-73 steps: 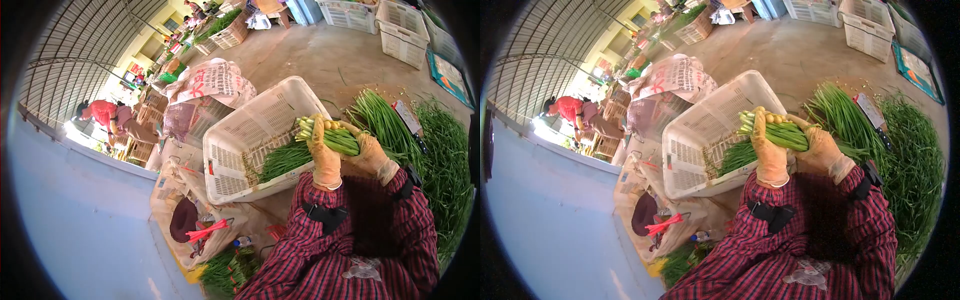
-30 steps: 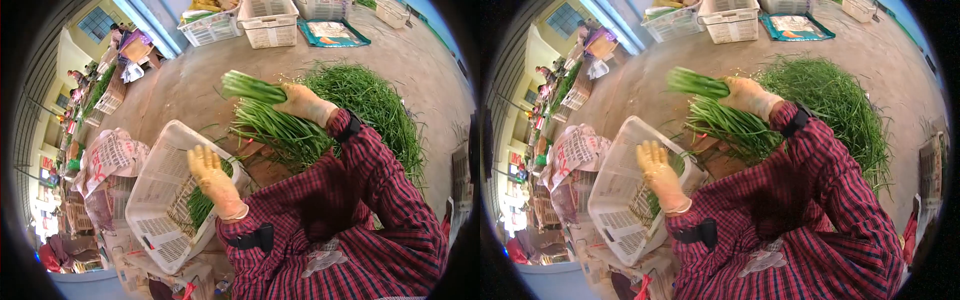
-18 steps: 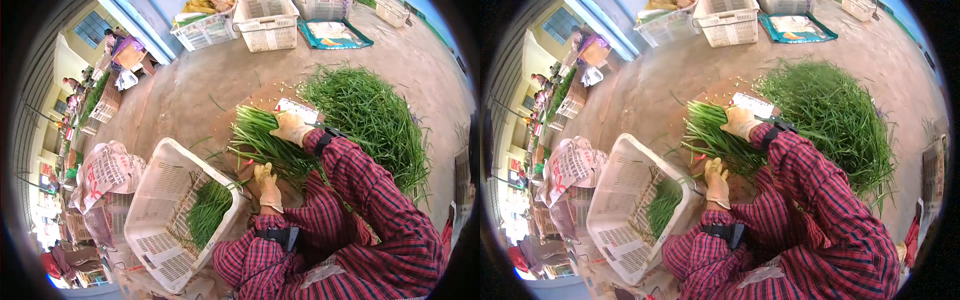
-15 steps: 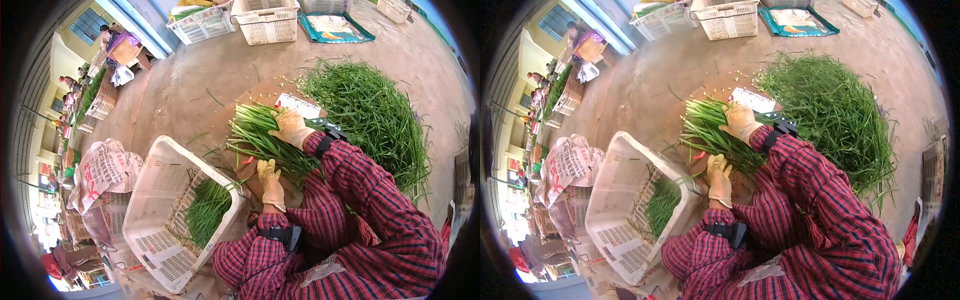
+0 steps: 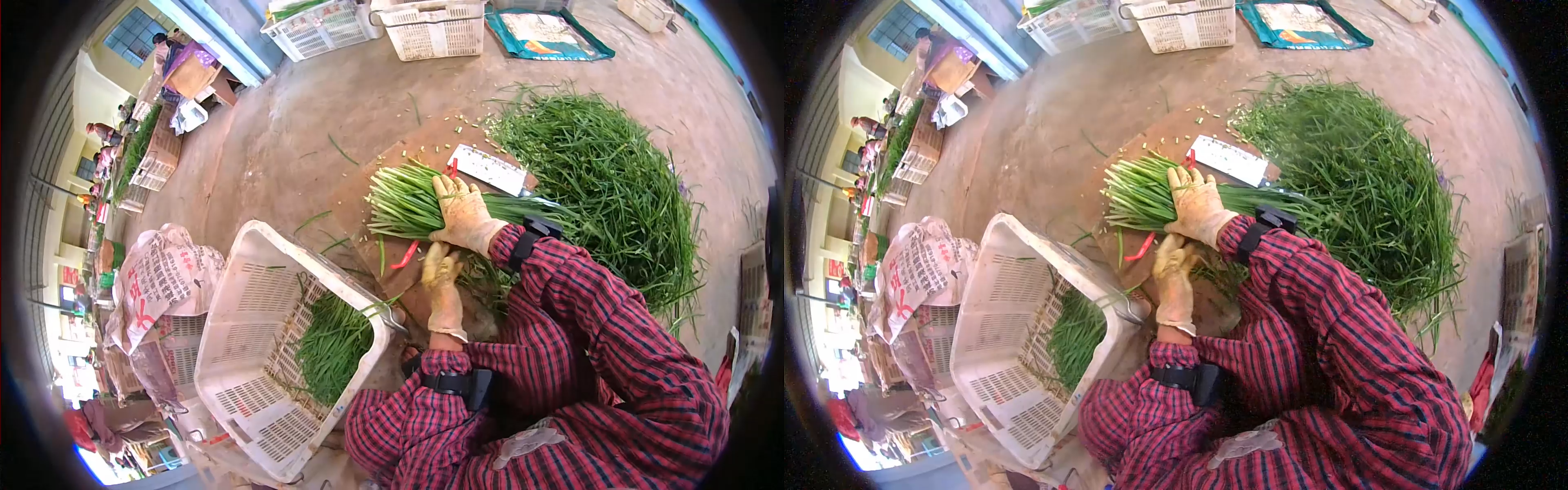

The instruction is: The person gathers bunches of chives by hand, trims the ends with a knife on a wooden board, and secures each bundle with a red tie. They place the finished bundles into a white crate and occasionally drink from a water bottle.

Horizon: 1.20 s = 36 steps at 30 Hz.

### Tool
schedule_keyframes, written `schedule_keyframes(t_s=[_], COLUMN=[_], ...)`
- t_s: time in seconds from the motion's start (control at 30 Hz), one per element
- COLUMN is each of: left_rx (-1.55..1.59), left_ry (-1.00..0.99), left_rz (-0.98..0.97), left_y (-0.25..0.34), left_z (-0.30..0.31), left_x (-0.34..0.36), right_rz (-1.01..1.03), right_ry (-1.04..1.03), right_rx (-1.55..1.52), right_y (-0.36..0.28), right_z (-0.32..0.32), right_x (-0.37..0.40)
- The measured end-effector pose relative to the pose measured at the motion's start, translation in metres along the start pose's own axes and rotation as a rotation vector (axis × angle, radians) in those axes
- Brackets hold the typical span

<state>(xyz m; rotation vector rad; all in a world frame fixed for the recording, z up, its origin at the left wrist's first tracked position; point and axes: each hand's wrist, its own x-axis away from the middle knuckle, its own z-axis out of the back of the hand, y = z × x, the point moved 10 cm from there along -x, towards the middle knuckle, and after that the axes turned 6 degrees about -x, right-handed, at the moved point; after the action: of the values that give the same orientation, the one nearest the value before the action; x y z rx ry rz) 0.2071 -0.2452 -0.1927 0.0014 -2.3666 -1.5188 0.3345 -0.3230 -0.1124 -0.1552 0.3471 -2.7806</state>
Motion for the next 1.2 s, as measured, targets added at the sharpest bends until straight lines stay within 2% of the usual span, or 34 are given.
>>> schedule_keyframes(t_s=[0.07,0.13,0.17,0.23,0.27,0.33,0.37,0.4,0.47,0.5,0.53,0.6,0.67,0.77,0.87,0.93,1.0,1.03,1.07,1.13,1.17,1.2], left_rx=[-0.223,-0.566,-0.569,-0.899,-0.902,-1.222,-0.965,-0.968,-0.729,-0.72,-0.599,-0.446,-0.382,-0.283,-0.228,-0.225,-0.233,-0.277,-0.317,-0.297,-0.312,-0.324], left_ry=[0.247,0.531,0.535,0.601,0.605,0.606,0.541,0.54,0.615,0.595,0.537,0.459,0.433,0.418,0.376,0.375,0.319,0.293,0.259,0.168,0.13,0.099], left_rz=[-0.275,-0.429,-0.428,-0.271,-0.264,-0.43,-0.307,-0.301,-0.311,-0.254,-0.303,-0.187,-0.175,-0.302,-0.31,-0.281,-0.341,-0.357,-0.368,-0.328,-0.336,-0.355], left_y=[0.026,0.055,0.065,0.073,0.064,0.054,0.046,0.049,0.056,0.04,0.023,0.01,0.021,0.039,0.03,0.051,0.074,0.089,0.102,0.106,0.108,0.114], left_z=[0.044,0.071,0.068,0.071,0.081,0.081,0.095,0.089,0.091,0.103,0.115,0.117,0.103,0.092,0.095,0.086,0.067,0.051,0.037,0.02,0.012,0.0], left_x=[0.006,0.023,0.025,0.027,0.025,0.011,-0.003,0.002,0.017,0.009,-0.004,-0.013,-0.01,-0.006,-0.016,-0.013,-0.012,-0.013,-0.015,-0.031,-0.04,-0.05], right_rz=[0.013,-0.006,0.0,0.014,0.016,0.019,0.019,0.018,0.023,0.015,0.011,0.012,0.021,0.04,0.044,0.056,0.063,0.108,0.089,0.196,0.215,0.213], right_ry=[-0.048,-0.082,-0.061,-0.038,-0.045,0.041,0.04,0.034,0.069,0.078,0.066,0.087,0.098,0.103,0.09,0.114,0.035,0.178,0.109,0.187,0.179,0.071], right_rx=[-0.034,-0.044,-0.045,-0.087,-0.09,-0.072,-0.077,-0.079,-0.093,-0.077,-0.076,-0.126,-0.155,-0.201,-0.212,-0.212,-0.27,-0.239,-0.291,-0.285,-0.262,-0.257], right_y=[0.001,0.003,0.004,0.003,0.002,0.004,0.005,0.006,0.006,0.005,0.005,0.005,0.003,0.0,-0.001,-0.002,0.0,0.003,0.005,0.003,0.002,-0.001], right_z=[-0.002,-0.002,-0.001,-0.002,-0.006,-0.001,-0.002,-0.004,-0.003,0.0,0.002,0.005,0.008,0.013,0.016,0.016,0.015,0.01,0.01,0.016,0.012,0.009], right_x=[-0.001,0.001,0.0,0.001,0.001,0.0,0.0,0.002,0.0,-0.001,0.0,0.0,0.0,0.002,0.003,-0.001,0.0,0.005,0.006,0.009,0.009,0.009])
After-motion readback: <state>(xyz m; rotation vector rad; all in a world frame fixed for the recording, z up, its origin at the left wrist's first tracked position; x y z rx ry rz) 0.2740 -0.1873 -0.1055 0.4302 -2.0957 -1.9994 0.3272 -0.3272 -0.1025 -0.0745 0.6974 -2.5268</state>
